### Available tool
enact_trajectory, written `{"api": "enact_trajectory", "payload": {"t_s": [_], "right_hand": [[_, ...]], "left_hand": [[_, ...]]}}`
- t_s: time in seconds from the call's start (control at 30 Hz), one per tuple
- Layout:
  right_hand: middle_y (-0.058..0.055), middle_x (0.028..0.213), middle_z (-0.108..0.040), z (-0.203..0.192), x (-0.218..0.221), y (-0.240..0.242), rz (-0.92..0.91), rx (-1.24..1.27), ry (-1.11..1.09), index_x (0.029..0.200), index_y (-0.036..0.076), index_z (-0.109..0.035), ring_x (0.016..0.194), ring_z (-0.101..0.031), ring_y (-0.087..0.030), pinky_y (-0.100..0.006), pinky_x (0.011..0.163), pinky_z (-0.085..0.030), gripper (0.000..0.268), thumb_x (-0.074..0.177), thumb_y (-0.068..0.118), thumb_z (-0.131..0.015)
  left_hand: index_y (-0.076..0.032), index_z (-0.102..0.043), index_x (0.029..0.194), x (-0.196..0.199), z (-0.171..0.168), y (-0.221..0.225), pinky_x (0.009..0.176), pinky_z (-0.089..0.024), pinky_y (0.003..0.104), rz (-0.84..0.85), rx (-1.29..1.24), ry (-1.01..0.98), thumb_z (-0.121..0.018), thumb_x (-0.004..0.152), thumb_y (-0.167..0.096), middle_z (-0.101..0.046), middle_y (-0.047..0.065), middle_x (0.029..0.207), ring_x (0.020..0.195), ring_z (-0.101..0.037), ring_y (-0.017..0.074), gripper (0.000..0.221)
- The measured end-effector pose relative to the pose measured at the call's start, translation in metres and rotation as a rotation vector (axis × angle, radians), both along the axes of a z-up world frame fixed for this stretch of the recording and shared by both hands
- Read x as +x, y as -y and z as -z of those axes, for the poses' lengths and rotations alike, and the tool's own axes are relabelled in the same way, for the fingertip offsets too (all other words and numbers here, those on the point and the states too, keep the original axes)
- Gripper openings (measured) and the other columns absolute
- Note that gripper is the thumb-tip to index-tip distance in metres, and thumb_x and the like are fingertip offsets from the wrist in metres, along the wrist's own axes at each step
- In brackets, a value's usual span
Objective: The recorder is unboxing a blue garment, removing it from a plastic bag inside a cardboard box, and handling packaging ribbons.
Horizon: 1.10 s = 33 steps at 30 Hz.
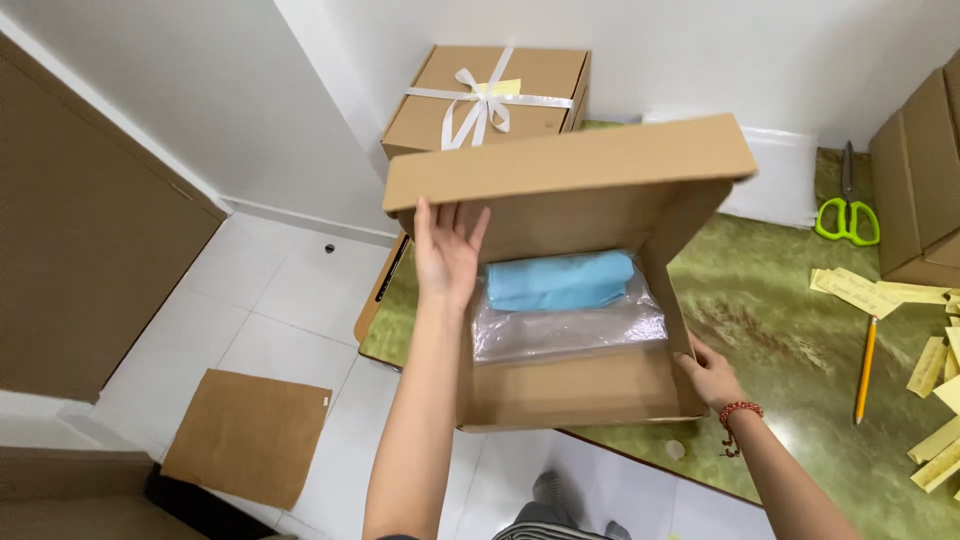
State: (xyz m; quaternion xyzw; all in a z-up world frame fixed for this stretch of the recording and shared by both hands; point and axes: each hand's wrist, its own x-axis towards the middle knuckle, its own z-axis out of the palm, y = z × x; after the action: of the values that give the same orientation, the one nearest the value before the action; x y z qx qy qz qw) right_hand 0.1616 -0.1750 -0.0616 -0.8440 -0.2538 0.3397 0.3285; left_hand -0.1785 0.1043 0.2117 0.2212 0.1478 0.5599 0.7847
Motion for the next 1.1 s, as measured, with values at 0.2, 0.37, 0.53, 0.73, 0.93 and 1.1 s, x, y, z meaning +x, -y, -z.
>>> {"api": "enact_trajectory", "payload": {"t_s": [0.2, 0.37, 0.53, 0.73, 0.93, 1.1], "right_hand": [[-0.003, 0.136, -0.076, -0.014, -0.01, 0.003, 0.045, -0.055, 0.072, 0.144, 0.044, -0.068, 0.133, -0.064, -0.036, -0.051, 0.115, -0.051, 0.055, 0.09, 0.052, -0.077], [-0.012, 0.14, -0.073, -0.037, -0.021, 0.005, 0.037, -0.059, 0.042, 0.149, 0.033, -0.066, 0.133, -0.063, -0.041, -0.054, 0.115, -0.052, 0.056, 0.095, 0.042, -0.072], [-0.016, 0.145, -0.07, -0.083, -0.039, -0.004, 0.024, -0.025, 0.031, 0.158, 0.028, -0.058, 0.132, -0.064, -0.042, -0.056, 0.112, -0.054, 0.06, 0.099, 0.031, -0.068], [-0.009, 0.175, -0.031, -0.122, -0.048, -0.023, -0.272, -0.182, 0.432, 0.17, 0.042, -0.027, 0.157, -0.037, -0.038, -0.056, 0.121, -0.047, 0.084, 0.097, 0.033, -0.068], [0.004, 0.186, 0.005, -0.114, -0.052, -0.055, -0.554, -0.505, 0.869, 0.151, 0.036, -0.058, 0.17, 0.001, -0.032, -0.054, 0.135, -0.018, 0.08, 0.082, 0.075, -0.072], [0.004, 0.186, 0.001, -0.092, -0.051, -0.069, -0.552, -0.673, 0.966, 0.14, 0.039, -0.067, 0.171, 0.01, -0.035, -0.06, 0.135, -0.009, 0.066, 0.081, 0.066, -0.079]], "left_hand": [[-0.028, -0.03, 0.171, 0.042, 0.011, -0.061, 0.132, -0.021, 0.06, 0.047, 0.2, -0.282, -0.064, 0.11, -0.05, -0.007, 0.01, 0.181, 0.166, -0.01, 0.0375, 0.073], [-0.033, -0.03, 0.17, 0.051, 0.074, -0.075, 0.132, -0.02, 0.059, 0.114, 0.028, -0.532, -0.057, 0.109, -0.057, -0.004, 0.007, 0.182, 0.166, -0.007, 0.0363, 0.07], [-0.022, -0.029, 0.17, 0.03, 0.136, -0.037, 0.133, -0.014, 0.062, 0.169, 0.052, -1.034, -0.062, 0.106, -0.053, -0.014, 0.022, 0.177, 0.164, -0.009, 0.0455, 0.078], [-0.03, -0.021, 0.173, -0.017, 0.204, 0.013, 0.127, -0.006, 0.07, 0.246, 0.198, -1.443, -0.077, 0.088, -0.073, 0.001, 0.027, 0.176, 0.159, 0.0, 0.0575, 0.111], [-0.03, -0.007, 0.173, -0.034, 0.199, 0.053, 0.129, -0.018, 0.063, 0.356, 0.318, -1.558, -0.099, 0.078, -0.035, -0.008, 0.036, 0.168, 0.158, -0.015, 0.0568, 0.133], [-0.031, -0.002, 0.174, -0.039, 0.213, 0.085, 0.112, -0.045, 0.058, 0.476, 0.658, -1.882, -0.084, 0.086, -0.003, -0.031, 0.038, 0.154, 0.148, -0.036, 0.0583, 0.123]]}}
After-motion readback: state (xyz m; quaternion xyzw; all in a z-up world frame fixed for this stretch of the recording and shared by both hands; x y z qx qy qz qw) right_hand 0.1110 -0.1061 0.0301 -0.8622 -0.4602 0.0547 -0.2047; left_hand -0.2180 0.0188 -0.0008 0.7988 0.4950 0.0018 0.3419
